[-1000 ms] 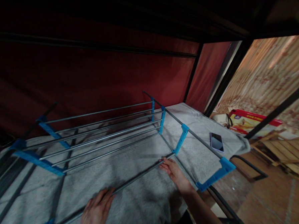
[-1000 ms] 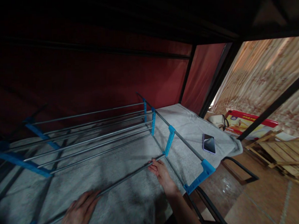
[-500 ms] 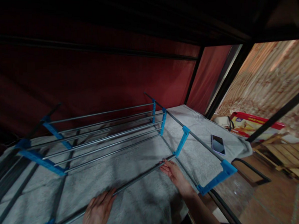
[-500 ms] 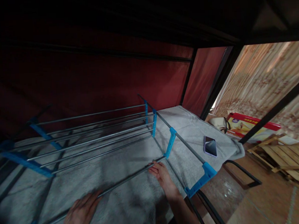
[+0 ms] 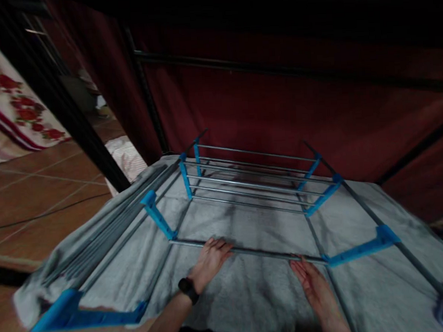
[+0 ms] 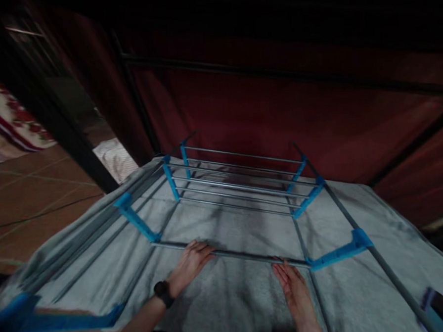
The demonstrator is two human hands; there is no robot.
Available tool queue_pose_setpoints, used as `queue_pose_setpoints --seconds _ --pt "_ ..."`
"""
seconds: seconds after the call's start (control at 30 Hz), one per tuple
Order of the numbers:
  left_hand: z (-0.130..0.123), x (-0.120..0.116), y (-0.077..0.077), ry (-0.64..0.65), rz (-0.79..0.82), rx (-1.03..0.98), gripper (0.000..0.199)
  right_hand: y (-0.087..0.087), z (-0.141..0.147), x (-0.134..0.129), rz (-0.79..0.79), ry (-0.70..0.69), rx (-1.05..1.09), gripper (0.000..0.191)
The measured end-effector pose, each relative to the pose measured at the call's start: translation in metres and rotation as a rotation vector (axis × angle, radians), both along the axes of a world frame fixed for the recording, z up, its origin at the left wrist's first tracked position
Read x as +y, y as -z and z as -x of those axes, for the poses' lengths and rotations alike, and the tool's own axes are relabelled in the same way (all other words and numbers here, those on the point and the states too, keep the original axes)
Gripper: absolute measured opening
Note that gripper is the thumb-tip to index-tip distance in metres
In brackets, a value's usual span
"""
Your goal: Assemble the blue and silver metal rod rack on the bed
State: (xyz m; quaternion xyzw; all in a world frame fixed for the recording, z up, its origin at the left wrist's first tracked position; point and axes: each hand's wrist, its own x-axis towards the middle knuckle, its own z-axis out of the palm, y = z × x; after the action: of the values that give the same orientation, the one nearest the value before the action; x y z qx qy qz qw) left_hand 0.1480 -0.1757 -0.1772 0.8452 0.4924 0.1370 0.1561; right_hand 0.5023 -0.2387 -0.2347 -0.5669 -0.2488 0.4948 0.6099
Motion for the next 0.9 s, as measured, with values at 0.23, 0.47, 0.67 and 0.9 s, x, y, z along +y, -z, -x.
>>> queue_pose_setpoints --seconds 0.23,0.47,0.67,0.9 --pt "-0.005 -0.005 0.008 -0.025 -0.061 0.009 0.026 0.016 -0.012 -0.001 0.085 0.004 0.040 0.041" --pt "-0.009 -0.007 0.010 -0.024 -0.066 -0.005 0.025 0.023 -0.015 -0.003 0.092 -0.056 -0.013 0.041" --pt "-0.008 -0.007 0.012 -0.025 -0.060 -0.007 0.026 0.020 -0.011 0.000 0.117 -0.070 0.005 0.045" --pt "-0.001 0.001 0.028 0.000 -0.084 0.004 0.036 -0.001 0.016 -0.010 0.153 -0.036 -0.106 0.049"
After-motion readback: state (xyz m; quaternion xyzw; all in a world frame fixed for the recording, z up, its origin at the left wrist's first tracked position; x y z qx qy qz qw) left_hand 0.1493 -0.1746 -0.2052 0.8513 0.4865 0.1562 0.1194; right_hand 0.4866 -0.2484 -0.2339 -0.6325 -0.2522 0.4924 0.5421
